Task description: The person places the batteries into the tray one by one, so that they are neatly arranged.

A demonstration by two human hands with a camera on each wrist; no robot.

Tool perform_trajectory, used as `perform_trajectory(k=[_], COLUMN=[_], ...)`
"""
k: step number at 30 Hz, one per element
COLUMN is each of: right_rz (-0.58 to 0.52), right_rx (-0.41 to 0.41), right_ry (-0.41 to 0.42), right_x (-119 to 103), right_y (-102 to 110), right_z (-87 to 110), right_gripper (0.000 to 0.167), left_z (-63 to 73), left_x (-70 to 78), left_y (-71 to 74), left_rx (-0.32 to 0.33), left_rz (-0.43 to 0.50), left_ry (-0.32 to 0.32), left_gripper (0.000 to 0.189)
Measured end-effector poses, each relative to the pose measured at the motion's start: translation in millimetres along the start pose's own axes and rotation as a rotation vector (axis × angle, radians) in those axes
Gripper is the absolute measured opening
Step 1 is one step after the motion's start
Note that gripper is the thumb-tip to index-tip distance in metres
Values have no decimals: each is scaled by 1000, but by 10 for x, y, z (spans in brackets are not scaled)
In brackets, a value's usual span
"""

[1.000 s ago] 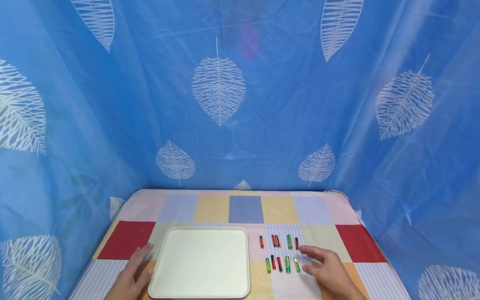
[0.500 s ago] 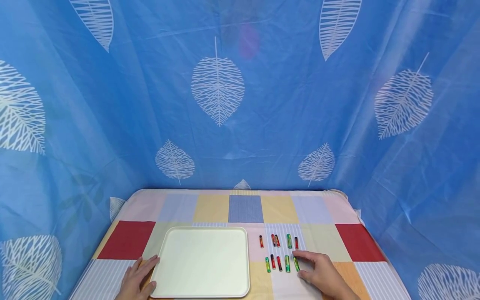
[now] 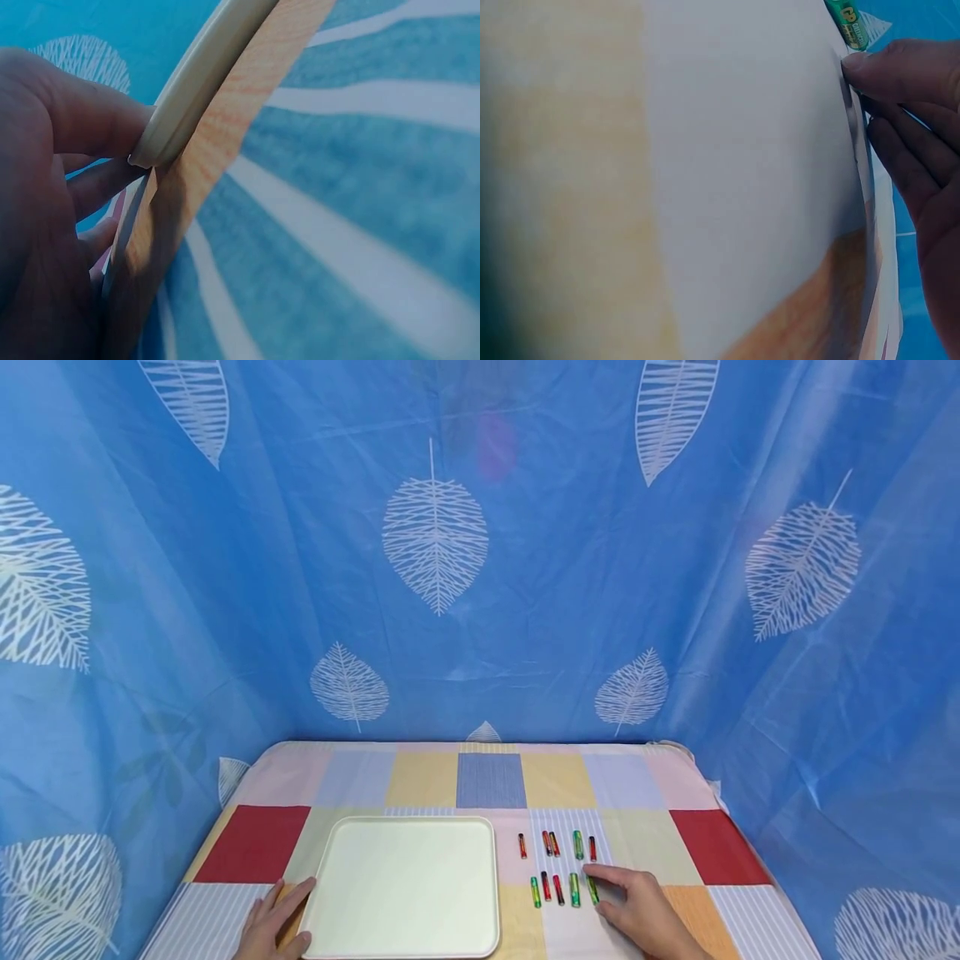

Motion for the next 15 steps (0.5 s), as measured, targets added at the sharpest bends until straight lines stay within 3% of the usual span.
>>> perform_trajectory(k=[7, 15], right_rz=[-29, -4], right_rx=[-8, 34], right_ry=[-6, -38], right_x=[0, -48], right_y=[-13, 11], right_z=[-12, -22], right_gripper=[49, 46], left_z=[-19, -7], left_x=[-44, -54], left_y=[-16, -18], left_rx=[46, 3], left_rz=[-33, 6], left_ry=[-23, 14], left_gripper=[75, 82])
Point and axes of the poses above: each hand's wrist, its own z-axis away from the middle knuckle, its own y-axis out of the back of the hand, x = y × z, the point moved 5 cm from there along -z, towards the middle knuckle, and after that the axes turned 4 degrees about y, right-handed, at the moved point
